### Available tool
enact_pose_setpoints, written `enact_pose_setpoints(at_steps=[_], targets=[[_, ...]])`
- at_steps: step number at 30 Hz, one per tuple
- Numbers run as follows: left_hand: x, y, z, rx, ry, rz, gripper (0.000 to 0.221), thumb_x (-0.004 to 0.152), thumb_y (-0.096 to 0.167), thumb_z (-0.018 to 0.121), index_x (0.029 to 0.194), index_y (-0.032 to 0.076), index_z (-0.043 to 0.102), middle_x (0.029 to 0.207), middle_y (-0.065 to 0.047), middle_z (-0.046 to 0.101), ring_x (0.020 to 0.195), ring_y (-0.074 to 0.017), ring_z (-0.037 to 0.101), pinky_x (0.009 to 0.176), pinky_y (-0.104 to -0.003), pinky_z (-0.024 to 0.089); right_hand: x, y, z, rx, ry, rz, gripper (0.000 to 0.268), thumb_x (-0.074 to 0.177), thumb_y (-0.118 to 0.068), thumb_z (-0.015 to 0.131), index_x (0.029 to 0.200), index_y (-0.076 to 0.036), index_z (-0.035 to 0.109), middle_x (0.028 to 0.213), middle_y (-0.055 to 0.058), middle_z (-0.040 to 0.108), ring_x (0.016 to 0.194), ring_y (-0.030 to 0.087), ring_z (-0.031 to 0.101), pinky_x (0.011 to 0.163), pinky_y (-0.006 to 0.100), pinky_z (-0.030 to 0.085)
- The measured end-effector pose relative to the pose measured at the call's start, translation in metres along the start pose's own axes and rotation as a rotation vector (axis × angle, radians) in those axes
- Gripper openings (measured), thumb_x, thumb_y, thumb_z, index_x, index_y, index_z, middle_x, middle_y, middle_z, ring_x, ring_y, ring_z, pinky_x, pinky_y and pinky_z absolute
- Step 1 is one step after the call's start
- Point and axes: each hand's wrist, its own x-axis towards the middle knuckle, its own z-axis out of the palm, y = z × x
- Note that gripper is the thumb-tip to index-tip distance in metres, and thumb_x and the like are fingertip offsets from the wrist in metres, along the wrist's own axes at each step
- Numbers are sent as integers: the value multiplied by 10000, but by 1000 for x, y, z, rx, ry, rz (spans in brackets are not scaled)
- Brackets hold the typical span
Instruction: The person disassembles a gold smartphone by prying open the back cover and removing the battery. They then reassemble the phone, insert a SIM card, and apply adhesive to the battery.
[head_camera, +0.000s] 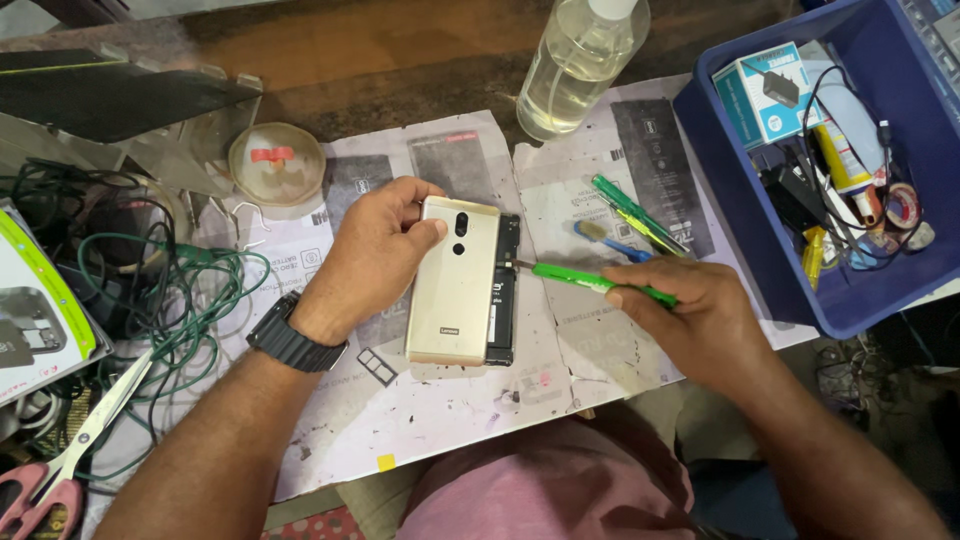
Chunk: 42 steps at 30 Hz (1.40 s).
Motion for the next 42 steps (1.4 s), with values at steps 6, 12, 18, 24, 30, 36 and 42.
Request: enact_pose_setpoints(at_steps=[6,12,18,24,30,36,42], targets=[[-1,-2,3,-16,24,50,228,918,46,626,1138,-8,648,919,-80,785,784,-95,723,697,-264,565,-10,7,3,-15,111,-178,277,881,-25,754,1157,-31,726,1008,117,756,848,154,723,711,260,553],[-9,-2,19,-184,69,52,191,963,58,631,1142,-8,643,906,-85,759,772,-91,683,652,-249,543,-14,12,22,-40,268,-181,208,920,-15,750,1125,-6,717,971,124,749,806,177,713,694,292,543],[-7,1,27,-45,176,74,150,949,76,646,1074,-7,651,804,-73,749,683,-80,667,589,-263,527,-14,12,40,-128,422,-323,231,935,-12,744,1155,0,672,938,153,706,776,263,688,664,350,534],[-8,3,42,272,430,172,172,932,146,661,988,-14,634,784,-163,731,682,-247,717,626,-367,541,-17,4,34,-251,490,-396,240,927,-10,733,1160,2,673,847,158,671,712,316,640,630,424,506],[-8,13,58,489,529,204,217,950,221,641,938,5,622,787,-198,701,780,-405,680,696,-500,515,-22,12,32,-191,515,-471,217,933,10,700,1145,3,655,908,168,684,788,353,649,697,445,517],[-24,26,71,764,562,145,240,912,283,674,958,48,659,966,-210,652,808,-452,641,712,-557,499,-23,8,32,-249,492,-502,214,910,-31,707,1119,-15,664,814,136,669,768,350,613,714,484,482],[-17,34,86,756,640,174,297,939,296,670,1059,28,627,1114,-215,603,904,-444,623,768,-548,486,-22,18,34,-361,510,-494,226,848,-73,708,1069,-33,677,946,148,701,916,337,610,785,479,482]])
